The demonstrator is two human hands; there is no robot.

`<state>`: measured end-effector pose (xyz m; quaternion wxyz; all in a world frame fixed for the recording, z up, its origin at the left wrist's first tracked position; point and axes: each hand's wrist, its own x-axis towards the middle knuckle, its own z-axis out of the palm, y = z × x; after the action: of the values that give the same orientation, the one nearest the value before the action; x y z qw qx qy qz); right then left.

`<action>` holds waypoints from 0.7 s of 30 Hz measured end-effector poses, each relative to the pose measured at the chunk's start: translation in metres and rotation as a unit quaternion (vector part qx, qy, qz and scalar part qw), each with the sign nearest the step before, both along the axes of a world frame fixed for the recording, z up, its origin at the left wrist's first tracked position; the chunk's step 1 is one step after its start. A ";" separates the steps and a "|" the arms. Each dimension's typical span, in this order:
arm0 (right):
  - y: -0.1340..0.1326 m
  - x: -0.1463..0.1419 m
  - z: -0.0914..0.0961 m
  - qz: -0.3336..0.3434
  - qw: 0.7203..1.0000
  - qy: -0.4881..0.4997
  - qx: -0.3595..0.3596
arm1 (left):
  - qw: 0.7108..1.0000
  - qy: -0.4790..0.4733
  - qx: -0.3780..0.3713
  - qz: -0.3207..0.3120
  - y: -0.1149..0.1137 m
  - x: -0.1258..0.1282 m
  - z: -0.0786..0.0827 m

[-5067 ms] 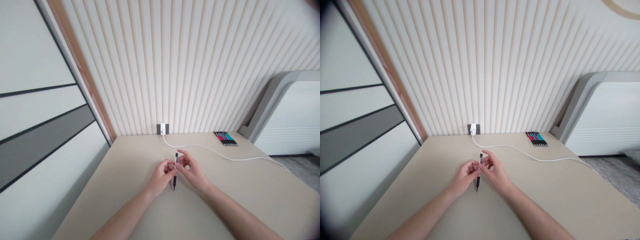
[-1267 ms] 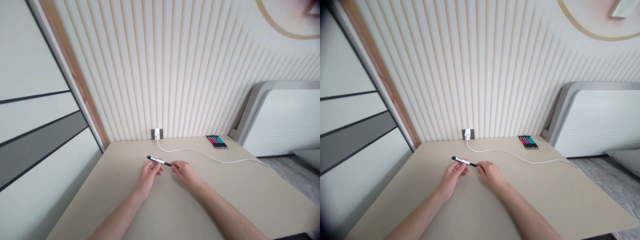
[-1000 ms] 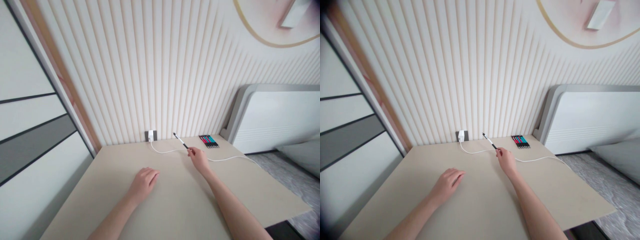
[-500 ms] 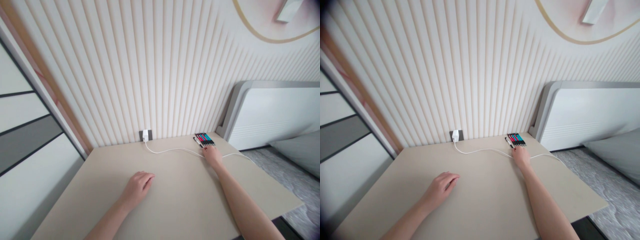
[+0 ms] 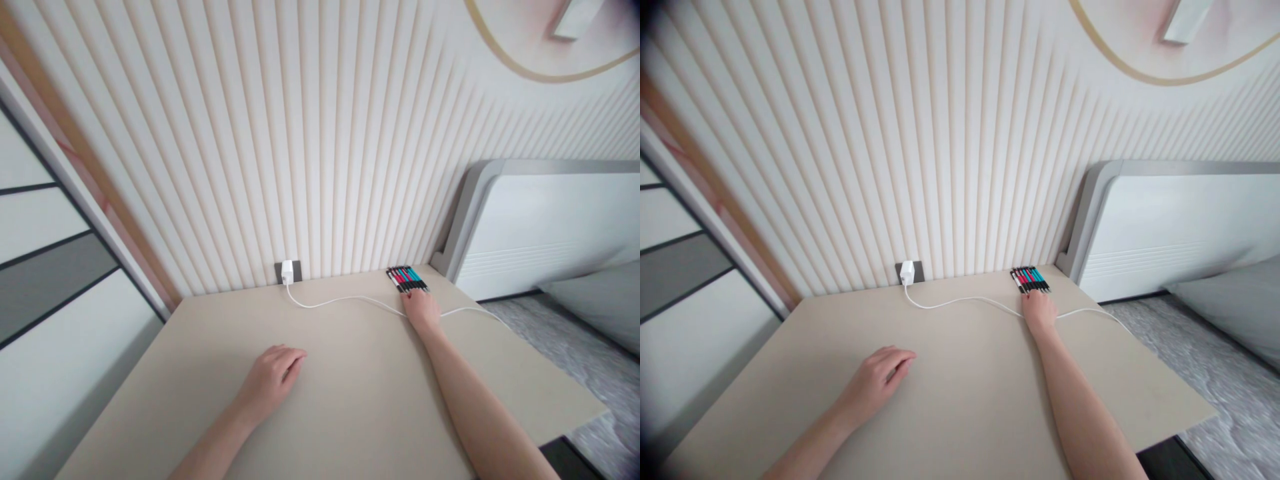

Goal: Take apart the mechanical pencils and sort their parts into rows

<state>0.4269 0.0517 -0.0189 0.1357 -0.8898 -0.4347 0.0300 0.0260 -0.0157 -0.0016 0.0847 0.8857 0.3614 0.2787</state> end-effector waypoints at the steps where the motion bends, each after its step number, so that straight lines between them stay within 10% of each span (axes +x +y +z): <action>1: 0.001 0.001 0.000 -0.003 1.000 0.000 0.001 | 1.000 0.000 0.000 0.000 0.000 0.000 0.000; 21: 0.002 -0.001 0.005 -0.017 1.000 0.002 0.001 | 1.000 -0.008 -0.003 0.018 0.002 -0.005 0.002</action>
<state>0.4260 0.0540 -0.0136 0.1374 -0.8968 -0.4197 0.0291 0.0207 -0.0139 0.0004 0.0852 0.8765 0.3776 0.2862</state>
